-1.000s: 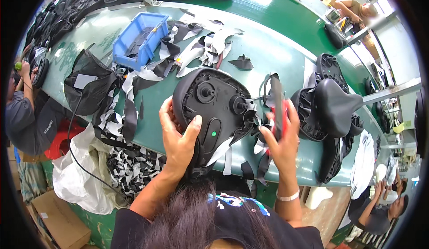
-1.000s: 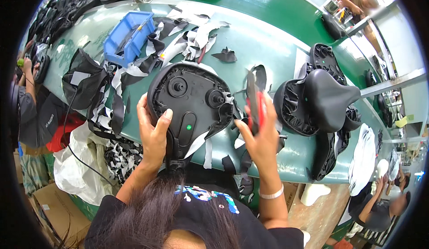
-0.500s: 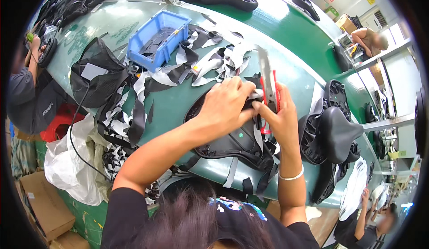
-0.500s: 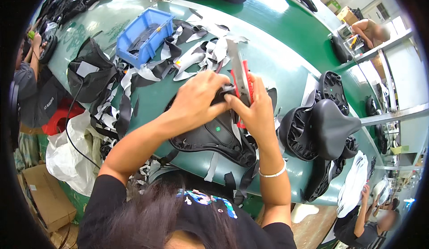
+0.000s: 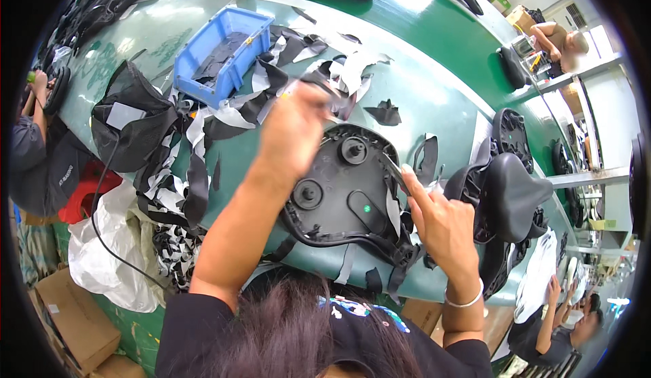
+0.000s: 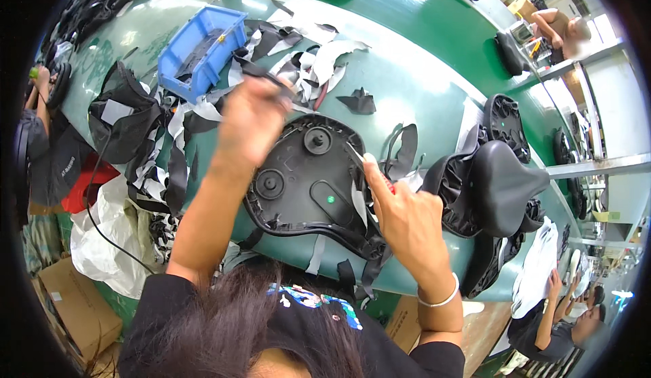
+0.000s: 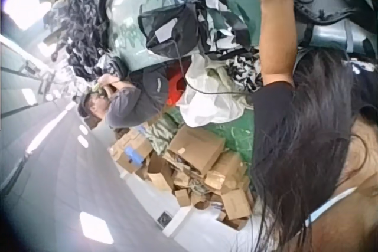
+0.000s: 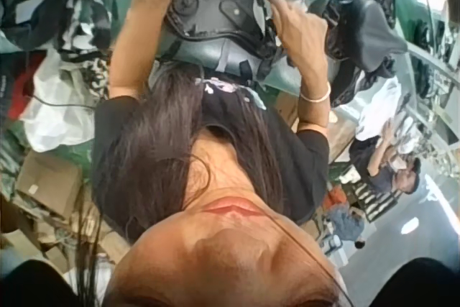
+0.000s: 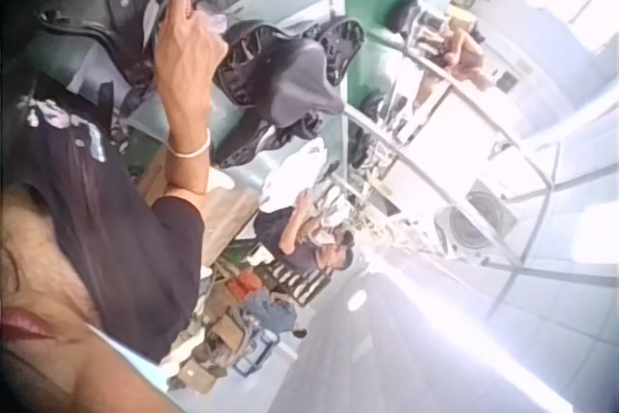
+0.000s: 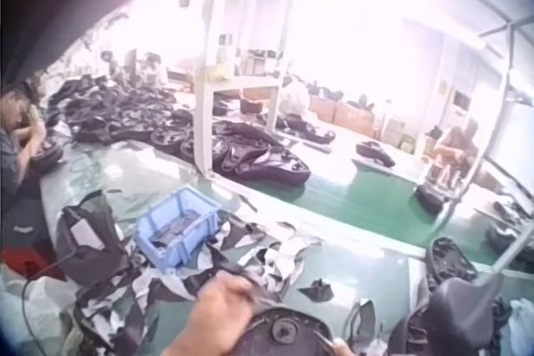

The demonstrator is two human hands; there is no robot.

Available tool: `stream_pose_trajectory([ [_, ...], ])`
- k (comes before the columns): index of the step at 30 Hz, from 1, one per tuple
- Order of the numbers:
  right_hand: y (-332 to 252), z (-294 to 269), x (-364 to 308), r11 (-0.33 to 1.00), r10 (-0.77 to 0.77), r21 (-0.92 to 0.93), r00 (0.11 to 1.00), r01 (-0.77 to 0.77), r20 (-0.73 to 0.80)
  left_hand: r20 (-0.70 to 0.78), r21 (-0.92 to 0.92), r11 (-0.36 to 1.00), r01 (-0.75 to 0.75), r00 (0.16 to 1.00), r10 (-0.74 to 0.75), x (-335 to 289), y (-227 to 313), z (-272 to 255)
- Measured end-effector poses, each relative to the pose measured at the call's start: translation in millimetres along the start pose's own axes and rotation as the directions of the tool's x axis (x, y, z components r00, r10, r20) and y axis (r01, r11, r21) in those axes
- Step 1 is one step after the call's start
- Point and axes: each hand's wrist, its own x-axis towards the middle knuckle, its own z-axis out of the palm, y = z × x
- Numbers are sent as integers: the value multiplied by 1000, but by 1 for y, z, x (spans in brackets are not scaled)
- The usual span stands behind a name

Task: The person uses a red utility knife to trim excess black material from the edges of black plastic saddle parts. They repeatedly cut the material, peel it away, and place the finished parts on a green workbench. The person also uses pliers to remove small pieces of material from the saddle parts.

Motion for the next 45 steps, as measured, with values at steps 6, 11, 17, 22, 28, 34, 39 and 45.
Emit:
stream_pose_trajectory([
  [6, 0, 14, -26, 745, 376, 609, 925, -272, -46, -55, 793, 609, 27, 998, 28, -23, 10, 14],
  [11, -9, 20, -36, 381, 587, 888, 809, -257, -18, 345, 814, -405, -416, 908, -238, -106, -26, 65],
  [17, -12, 24, -80, 673, 466, 695, 875, -253, -132, 434, 842, -293, -453, 891, -132, -124, -68, 34],
  [22, -16, 15, -74, 895, 215, 425, 966, -136, -145, 471, 872, -110, -477, 879, -71, -126, -64, 28],
  [28, -16, 14, -109, 972, 82, 222, 997, -83, 12, 460, 886, -45, -462, 887, -48, -128, -61, 22],
  [34, -5, 19, -131, 680, 349, 663, 933, -314, 84, 206, 781, 582, -226, 973, 101, -129, -21, 19],
  [39, -14, 38, -82, 494, 413, 832, 910, -252, 30, -11, 957, -289, -15, 996, -88, -57, 30, -14],
  [45, 10, 48, -98, 335, 713, 898, 700, -286, -42, 72, 997, 5, -73, 965, -254, -7, 44, -31],
])
